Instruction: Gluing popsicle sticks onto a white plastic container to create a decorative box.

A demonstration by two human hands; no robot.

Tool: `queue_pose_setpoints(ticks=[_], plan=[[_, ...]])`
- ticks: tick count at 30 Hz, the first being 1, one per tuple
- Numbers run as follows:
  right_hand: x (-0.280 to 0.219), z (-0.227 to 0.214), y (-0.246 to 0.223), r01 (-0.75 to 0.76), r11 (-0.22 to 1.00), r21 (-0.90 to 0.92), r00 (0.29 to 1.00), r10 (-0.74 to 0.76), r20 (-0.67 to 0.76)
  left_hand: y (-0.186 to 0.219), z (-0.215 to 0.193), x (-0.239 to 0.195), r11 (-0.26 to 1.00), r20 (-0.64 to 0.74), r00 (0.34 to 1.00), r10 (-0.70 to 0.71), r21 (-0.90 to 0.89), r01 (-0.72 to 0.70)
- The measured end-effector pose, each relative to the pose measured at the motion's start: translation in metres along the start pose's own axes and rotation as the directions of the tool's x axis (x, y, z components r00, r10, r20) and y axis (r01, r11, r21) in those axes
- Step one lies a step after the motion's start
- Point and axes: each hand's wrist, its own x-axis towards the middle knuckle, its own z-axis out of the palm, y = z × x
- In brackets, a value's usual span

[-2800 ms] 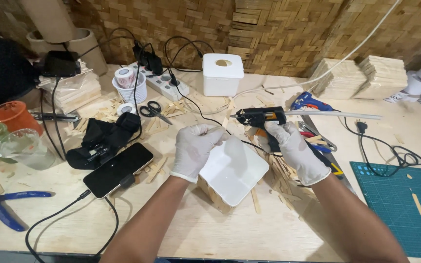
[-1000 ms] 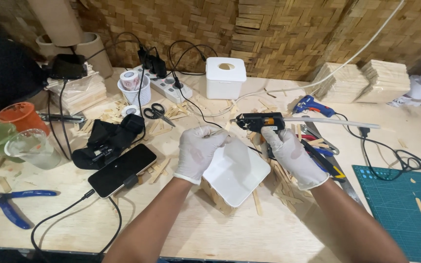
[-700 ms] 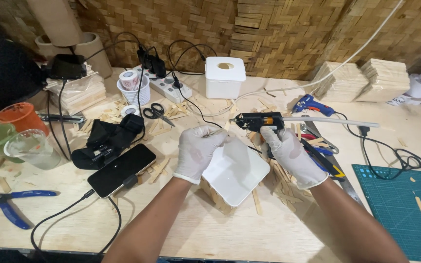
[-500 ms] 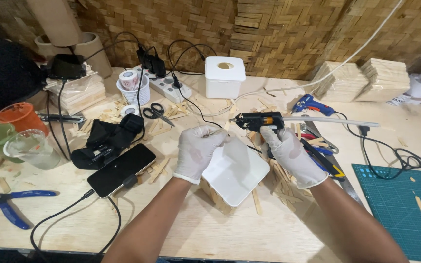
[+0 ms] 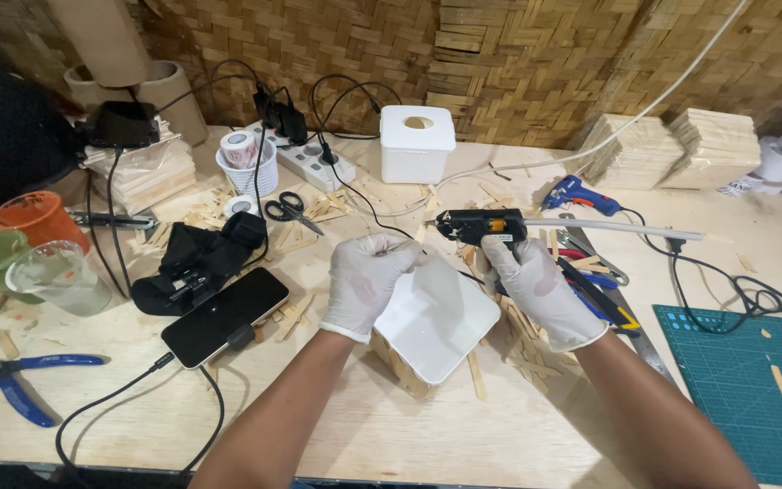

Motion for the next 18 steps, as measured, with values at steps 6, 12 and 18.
queue_pose_setpoints(ticks=[6, 12, 18], plan=[[0.007, 0.000, 0.013, -0.005, 1.000, 0.017, 1.000, 0.005, -0.005, -0.004, -0.002, 0.003, 0.999, 0.011, 1.000, -0.003, 0.032, 0.003], [0.009, -0.010, 0.027, 0.027, 0.999, -0.020, 0.999, -0.027, -0.016, -0.006, -0.005, 0.005, 0.998, 0.014, 1.000, -0.020, 0.060, 0.019], [-0.015, -0.013, -0.026, 0.090, 0.994, -0.057, 0.996, -0.090, -0.011, -0.003, -0.007, 0.004, 0.994, -0.007, 0.999, 0.032, 0.109, -0.031]])
